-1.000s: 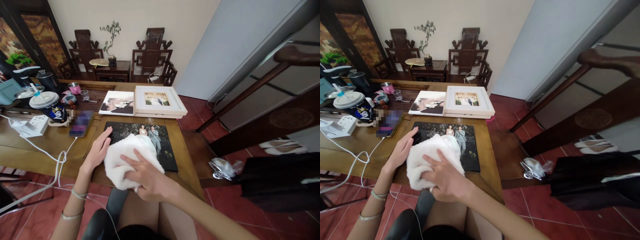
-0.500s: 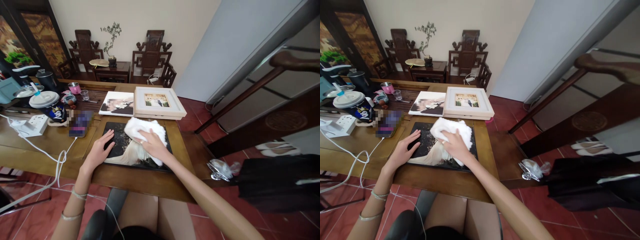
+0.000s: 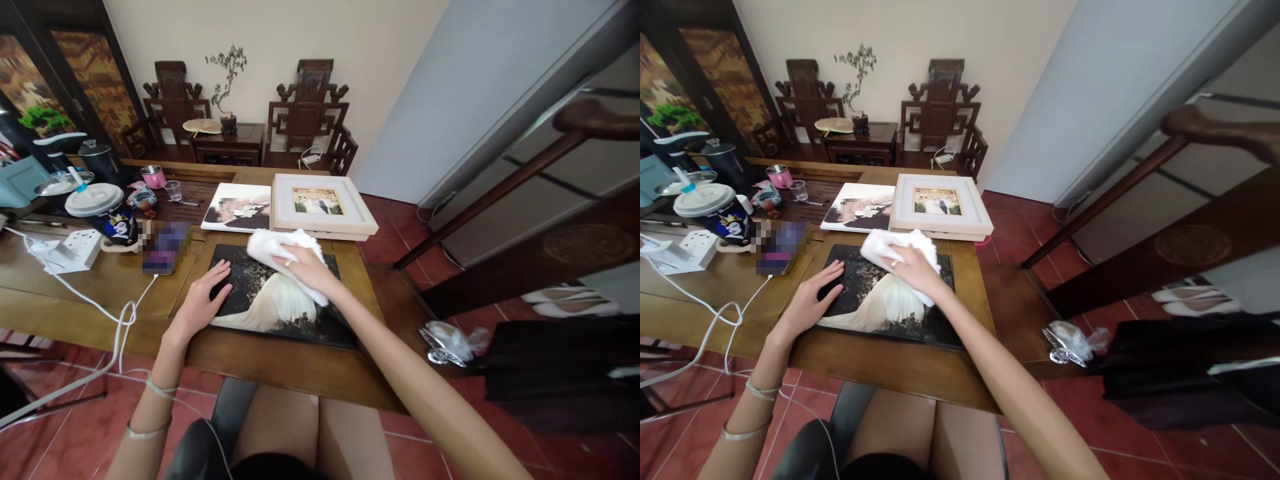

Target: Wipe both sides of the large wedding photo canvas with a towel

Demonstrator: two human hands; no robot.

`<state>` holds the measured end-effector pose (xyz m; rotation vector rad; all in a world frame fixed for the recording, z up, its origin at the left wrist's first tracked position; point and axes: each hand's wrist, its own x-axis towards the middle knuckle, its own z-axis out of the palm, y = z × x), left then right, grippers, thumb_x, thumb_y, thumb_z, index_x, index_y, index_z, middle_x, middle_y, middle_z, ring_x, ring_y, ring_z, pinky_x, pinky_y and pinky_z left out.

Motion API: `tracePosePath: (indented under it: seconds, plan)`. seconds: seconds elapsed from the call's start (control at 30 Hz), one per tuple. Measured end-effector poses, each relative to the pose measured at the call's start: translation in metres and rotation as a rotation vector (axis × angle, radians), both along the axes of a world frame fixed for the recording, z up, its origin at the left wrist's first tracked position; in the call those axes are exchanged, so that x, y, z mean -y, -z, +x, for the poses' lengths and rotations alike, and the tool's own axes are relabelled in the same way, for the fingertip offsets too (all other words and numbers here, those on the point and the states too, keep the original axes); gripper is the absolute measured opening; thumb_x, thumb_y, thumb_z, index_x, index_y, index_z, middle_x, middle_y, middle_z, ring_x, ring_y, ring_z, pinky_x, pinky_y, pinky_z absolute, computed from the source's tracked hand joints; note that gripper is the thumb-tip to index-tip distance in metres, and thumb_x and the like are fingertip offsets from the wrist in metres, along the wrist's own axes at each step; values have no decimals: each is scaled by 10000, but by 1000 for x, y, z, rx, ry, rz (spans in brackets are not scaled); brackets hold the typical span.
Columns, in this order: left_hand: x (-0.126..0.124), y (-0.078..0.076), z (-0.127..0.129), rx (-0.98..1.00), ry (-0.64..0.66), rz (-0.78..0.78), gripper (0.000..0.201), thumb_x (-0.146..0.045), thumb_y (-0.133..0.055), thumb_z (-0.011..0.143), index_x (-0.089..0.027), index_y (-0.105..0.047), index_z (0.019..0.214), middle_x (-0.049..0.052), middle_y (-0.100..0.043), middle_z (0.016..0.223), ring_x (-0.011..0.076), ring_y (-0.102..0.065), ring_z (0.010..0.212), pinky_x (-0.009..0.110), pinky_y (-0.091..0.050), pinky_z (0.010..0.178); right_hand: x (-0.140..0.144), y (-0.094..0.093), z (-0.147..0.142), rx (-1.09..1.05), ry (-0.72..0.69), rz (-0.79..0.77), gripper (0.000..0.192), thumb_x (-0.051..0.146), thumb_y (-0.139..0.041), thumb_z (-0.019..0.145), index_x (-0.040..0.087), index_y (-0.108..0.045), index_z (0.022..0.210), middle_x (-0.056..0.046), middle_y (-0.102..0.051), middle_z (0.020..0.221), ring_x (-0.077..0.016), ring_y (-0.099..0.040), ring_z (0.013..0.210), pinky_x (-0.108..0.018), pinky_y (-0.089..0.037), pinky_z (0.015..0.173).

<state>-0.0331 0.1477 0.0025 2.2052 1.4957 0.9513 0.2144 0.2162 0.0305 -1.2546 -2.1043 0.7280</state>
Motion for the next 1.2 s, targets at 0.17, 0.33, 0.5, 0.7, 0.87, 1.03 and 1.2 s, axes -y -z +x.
tracePosePath:
  seconds: [0.17,0.33,0.5,0.7,0.87,1.03,1.2]
  plan:
    - [0,-1,1,6,6,16,376,-356,-477,921,-139,-629,1188,116,-558,1346,242,-453,1316,452,-360,1106,22,13,58,77,118,33,316,243,-473,837,197,-658,1090,-67,-644,1231,-365,-396,1319,-605,-231,1093]
    - [0,0,1,7,4,25,379,-379,-477,920,-150,-631,1181,116,-560,1346,242,-452,1317,459,-366,1103,85,12,55,280,-119,200,356,44,-455,664,146,-652,943,-176,-486,1397,-335,-347,1357,-640,-105,1119]
    - [0,0,0,1,2,19,386,-387,-486,917,-150,-629,1186,115,-557,1350,246,-451,1317,449,-360,1109,139,-1,37,292,-410,140,437,30,-443,567,165,-662,920,-159,-425,1447,-297,-281,1392,-625,-36,1131]
    - [0,-2,0,-2,5,1,377,-372,-492,917,-149,-627,1189,110,-558,1351,241,-445,1322,445,-350,1114,100,2,42,286,-319,169,394,55,-440,670,183,-643,983,-120,-578,1316,-267,-365,1356,-566,-148,1150]
    - [0,-1,-1,11,4,4,374,-369,-500,913,-149,-629,1186,113,-560,1348,238,-446,1321,441,-351,1113,36,12,58,298,-38,234,238,151,-429,830,174,-622,968,-110,-695,1066,-304,-592,1122,-572,-260,1102]
    - [0,-1,0,15,3,1,379,-382,-500,911,-149,-636,1177,120,-563,1344,246,-450,1317,445,-352,1112,41,17,63,334,-27,292,273,77,-421,771,168,-603,953,-149,-648,1166,-324,-478,1264,-637,-229,1074]
    - [-1,0,-1,9,8,16,374,-382,-487,917,-164,-629,1186,109,-560,1349,245,-450,1318,456,-356,1110,112,12,55,331,-180,243,378,30,-439,605,166,-625,904,-185,-451,1422,-325,-266,1395,-661,-116,1104]
